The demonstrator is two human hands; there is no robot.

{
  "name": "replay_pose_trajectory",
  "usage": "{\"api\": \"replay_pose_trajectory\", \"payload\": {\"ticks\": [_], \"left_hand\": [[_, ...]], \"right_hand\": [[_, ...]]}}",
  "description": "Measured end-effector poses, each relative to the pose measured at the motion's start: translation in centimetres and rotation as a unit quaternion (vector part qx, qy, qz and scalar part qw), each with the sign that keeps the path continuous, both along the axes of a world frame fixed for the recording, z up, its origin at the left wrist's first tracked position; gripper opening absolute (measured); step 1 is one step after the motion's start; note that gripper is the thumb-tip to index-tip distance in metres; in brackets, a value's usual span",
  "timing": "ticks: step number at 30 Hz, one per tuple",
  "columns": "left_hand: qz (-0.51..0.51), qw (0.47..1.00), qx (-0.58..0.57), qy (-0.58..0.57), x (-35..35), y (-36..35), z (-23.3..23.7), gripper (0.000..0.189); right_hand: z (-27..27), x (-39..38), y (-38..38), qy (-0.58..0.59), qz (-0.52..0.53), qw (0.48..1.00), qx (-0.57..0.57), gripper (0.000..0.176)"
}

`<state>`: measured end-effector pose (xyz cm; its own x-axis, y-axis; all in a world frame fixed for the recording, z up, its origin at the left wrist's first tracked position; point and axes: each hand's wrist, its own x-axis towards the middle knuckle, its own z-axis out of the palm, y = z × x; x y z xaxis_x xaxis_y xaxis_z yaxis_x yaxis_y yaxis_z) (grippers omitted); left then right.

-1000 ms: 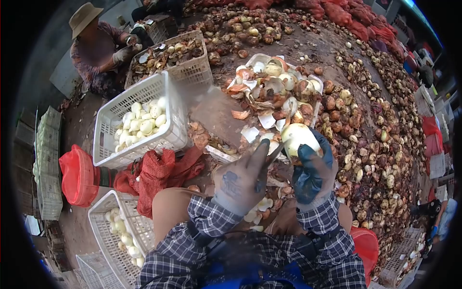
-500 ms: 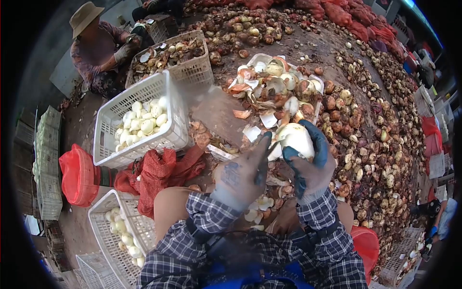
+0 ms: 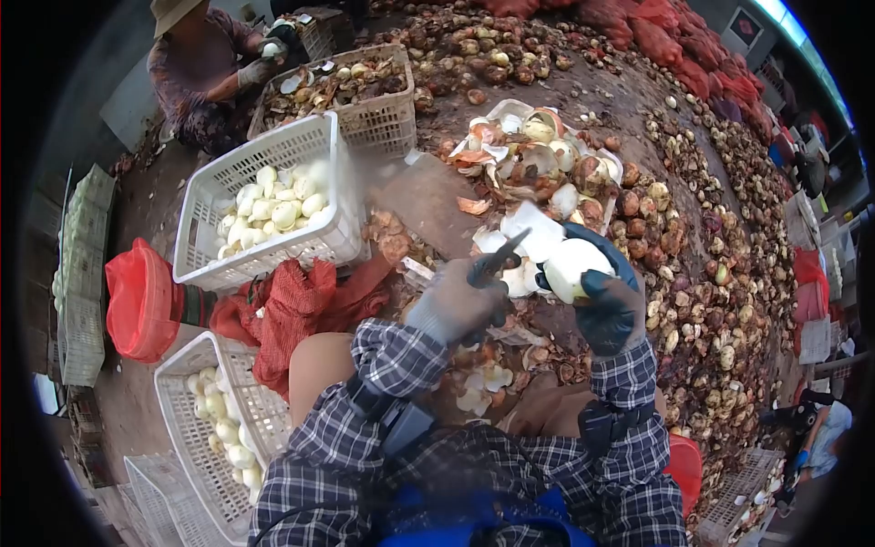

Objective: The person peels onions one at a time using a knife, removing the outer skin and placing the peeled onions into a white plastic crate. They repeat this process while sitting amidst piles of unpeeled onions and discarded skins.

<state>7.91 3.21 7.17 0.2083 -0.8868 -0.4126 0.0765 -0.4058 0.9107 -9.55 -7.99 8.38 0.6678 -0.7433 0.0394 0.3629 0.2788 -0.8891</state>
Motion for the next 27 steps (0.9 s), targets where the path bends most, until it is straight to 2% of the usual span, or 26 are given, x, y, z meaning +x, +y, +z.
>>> {"api": "replay_pose_trajectory", "payload": {"ticks": [4, 7, 8, 10, 11, 13, 14, 16, 19, 21, 22, 23, 25, 27], "left_hand": [[0.005, 0.983, -0.041, 0.178, -0.7, -0.5, -2.4, 0.035], [0.081, 0.927, -0.131, 0.343, -2.7, 0.0, -4.2, 0.032], [0.103, 0.901, -0.171, 0.385, -3.4, 0.3, -3.8, 0.033], [0.100, 0.872, -0.165, 0.450, -3.1, 0.3, -5.3, 0.042], [0.139, 0.874, -0.143, 0.443, -3.6, 0.2, -5.9, 0.040], [0.215, 0.873, -0.098, 0.427, -4.9, -0.4, -1.3, 0.040], [0.164, 0.867, -0.099, 0.460, -4.3, -0.1, -2.8, 0.041], [0.197, 0.866, -0.125, 0.442, -4.3, 0.0, -1.7, 0.039], [0.207, 0.856, -0.204, 0.427, -4.2, -0.1, -1.9, 0.034], [0.152, 0.848, -0.284, 0.421, -2.6, -0.1, -3.6, 0.032], [0.181, 0.836, -0.254, 0.451, -1.9, -0.9, -4.5, 0.035], [0.198, 0.857, -0.252, 0.403, -2.2, -0.9, -5.3, 0.035], [0.227, 0.892, -0.243, 0.306, -3.4, -0.4, -2.4, 0.038], [0.219, 0.907, -0.229, 0.277, -3.7, 0.4, -1.7, 0.038]], "right_hand": [[-0.5, 0.1, -0.2, -0.030, -0.003, 0.999, 0.036, 0.052], [-0.5, 0.3, -0.4, 0.009, -0.020, 0.998, -0.063, 0.058], [-0.2, 0.4, -0.2, 0.043, -0.025, 0.989, -0.139, 0.061], [0.6, 0.8, 0.8, 0.110, -0.034, 0.952, -0.285, 0.066], [0.8, 1.2, 1.0, 0.157, -0.056, 0.899, -0.405, 0.076], [1.9, 1.4, 2.2, 0.249, -0.042, 0.833, -0.492, 0.080], [2.6, 1.4, 2.1, 0.285, -0.027, 0.804, -0.521, 0.086], [3.1, 1.9, 1.9, 0.268, -0.060, 0.764, -0.584, 0.085], [1.6, 2.1, 1.8, 0.278, -0.119, 0.783, -0.543, 0.085], [-0.7, 2.6, 2.5, 0.304, -0.152, 0.877, -0.340, 0.084], [-1.8, 2.5, 2.1, 0.270, -0.105, 0.932, -0.219, 0.070], [-2.8, 2.6, 2.2, 0.215, -0.098, 0.955, -0.181, 0.064], [-3.4, 3.1, 2.9, 0.103, -0.088, 0.985, -0.103, 0.054], [-3.0, 2.4, 2.9, 0.112, -0.079, 0.987, -0.080, 0.050]]}}
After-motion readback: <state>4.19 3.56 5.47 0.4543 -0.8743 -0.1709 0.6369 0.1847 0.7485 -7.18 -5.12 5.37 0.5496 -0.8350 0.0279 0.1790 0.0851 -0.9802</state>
